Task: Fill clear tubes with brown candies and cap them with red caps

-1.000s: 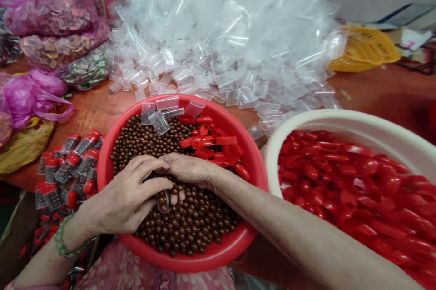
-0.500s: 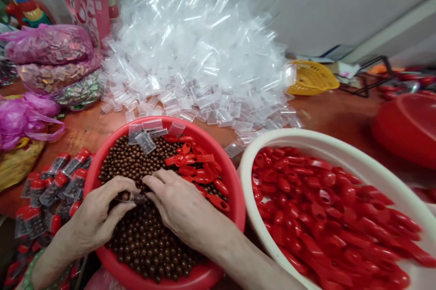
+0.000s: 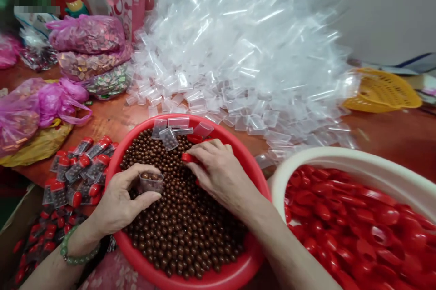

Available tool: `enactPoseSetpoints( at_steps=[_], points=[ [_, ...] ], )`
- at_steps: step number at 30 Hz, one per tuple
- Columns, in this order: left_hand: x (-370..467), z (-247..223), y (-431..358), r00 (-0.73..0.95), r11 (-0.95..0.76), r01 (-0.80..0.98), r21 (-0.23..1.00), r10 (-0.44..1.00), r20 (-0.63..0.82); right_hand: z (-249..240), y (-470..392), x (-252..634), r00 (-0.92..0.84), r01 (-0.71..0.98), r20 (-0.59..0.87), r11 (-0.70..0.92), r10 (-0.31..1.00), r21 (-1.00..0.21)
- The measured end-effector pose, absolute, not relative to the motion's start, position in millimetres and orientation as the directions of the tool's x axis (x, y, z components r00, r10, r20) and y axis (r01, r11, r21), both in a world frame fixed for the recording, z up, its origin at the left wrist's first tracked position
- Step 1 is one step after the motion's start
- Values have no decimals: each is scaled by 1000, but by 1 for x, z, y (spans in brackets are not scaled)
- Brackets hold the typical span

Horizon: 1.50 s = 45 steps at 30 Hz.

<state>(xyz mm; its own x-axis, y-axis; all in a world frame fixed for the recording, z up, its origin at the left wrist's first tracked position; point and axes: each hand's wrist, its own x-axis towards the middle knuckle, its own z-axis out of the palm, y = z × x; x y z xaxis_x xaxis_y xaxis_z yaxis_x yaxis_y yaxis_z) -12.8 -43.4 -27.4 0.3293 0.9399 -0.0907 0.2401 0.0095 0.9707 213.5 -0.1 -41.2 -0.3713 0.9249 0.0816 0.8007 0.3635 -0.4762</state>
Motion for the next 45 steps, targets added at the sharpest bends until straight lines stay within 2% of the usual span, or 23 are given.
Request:
enactPoseSetpoints(
  at_steps=[3, 6, 10, 13, 16, 19, 21, 23, 27, 29, 31, 35, 38, 40, 43, 45],
  points=[
    [-9, -22, -44, 316, 142, 68, 988, 936, -156, -32, -13, 213, -298, 601, 29, 211, 954, -771],
    [-2, -21, -47, 291, 164, 20, 986, 943, -163, -27, -21, 208, -244, 391, -139, -34, 960, -920],
    [6, -24, -50, 253, 115, 14, 993, 961, -114, -27, -28, 201, -204, 160, -224, -194, 953, -968],
    [10, -24, -51, 256, 170, 25, 985, 951, -170, -30, -33, 199, -204, 23, -244, -244, 948, -969],
    [13, -24, -54, 223, 246, -5, 969, 945, -239, -31, -38, 196, -165, -62, -242, -255, 956, -965],
    [16, -26, -61, 183, 306, -52, 951, 939, -292, -32, -42, 191, -55, -144, -219, -225, 974, -964],
    [18, -27, -64, 225, 352, -84, 932, 918, -326, -35, -45, 186, 14, -136, -191, -187, 982, -973],
    [18, -28, -67, 279, 385, -118, 915, 898, -341, -38, -50, 182, 83, -55, -125, -120, 989, -991],
    [16, -26, -68, 271, 366, -76, 928, 903, -334, -48, -64, 179, 154, 269, 142, 96, 978, -958],
    [15, -25, -67, 273, 344, -31, 938, 906, -323, -51, -69, 183, 80, 432, 246, 189, 966, -882],
    [14, -26, -67, 287, 312, 2, 950, 910, -300, -51, -73, 187, -18, 511, 282, 251, 959, -822],
    [15, -31, -69, 272, 235, 48, 971, 932, -239, -47, -80, 188, -207, 467, 285, 350, 936, -812],
    [15, -34, -71, 237, 221, 68, 973, 944, -231, -47, -86, 178, -235, 479, 352, 423, 906, -770],
    [14, -34, -70, 228, 232, 80, 969, 943, -244, -49, -87, 173, -181, 517, 328, 373, 927, -770],
    [12, -34, -69, 227, 255, 31, 966, 940, -255, -53, -83, 174, -120, 529, 111, 158, 987, -834],
    [11, -34, -68, 242, 267, -46, 963, 938, -248, -54, -79, 182, -124, 538, 9, 75, 992, -840]
  ],
)
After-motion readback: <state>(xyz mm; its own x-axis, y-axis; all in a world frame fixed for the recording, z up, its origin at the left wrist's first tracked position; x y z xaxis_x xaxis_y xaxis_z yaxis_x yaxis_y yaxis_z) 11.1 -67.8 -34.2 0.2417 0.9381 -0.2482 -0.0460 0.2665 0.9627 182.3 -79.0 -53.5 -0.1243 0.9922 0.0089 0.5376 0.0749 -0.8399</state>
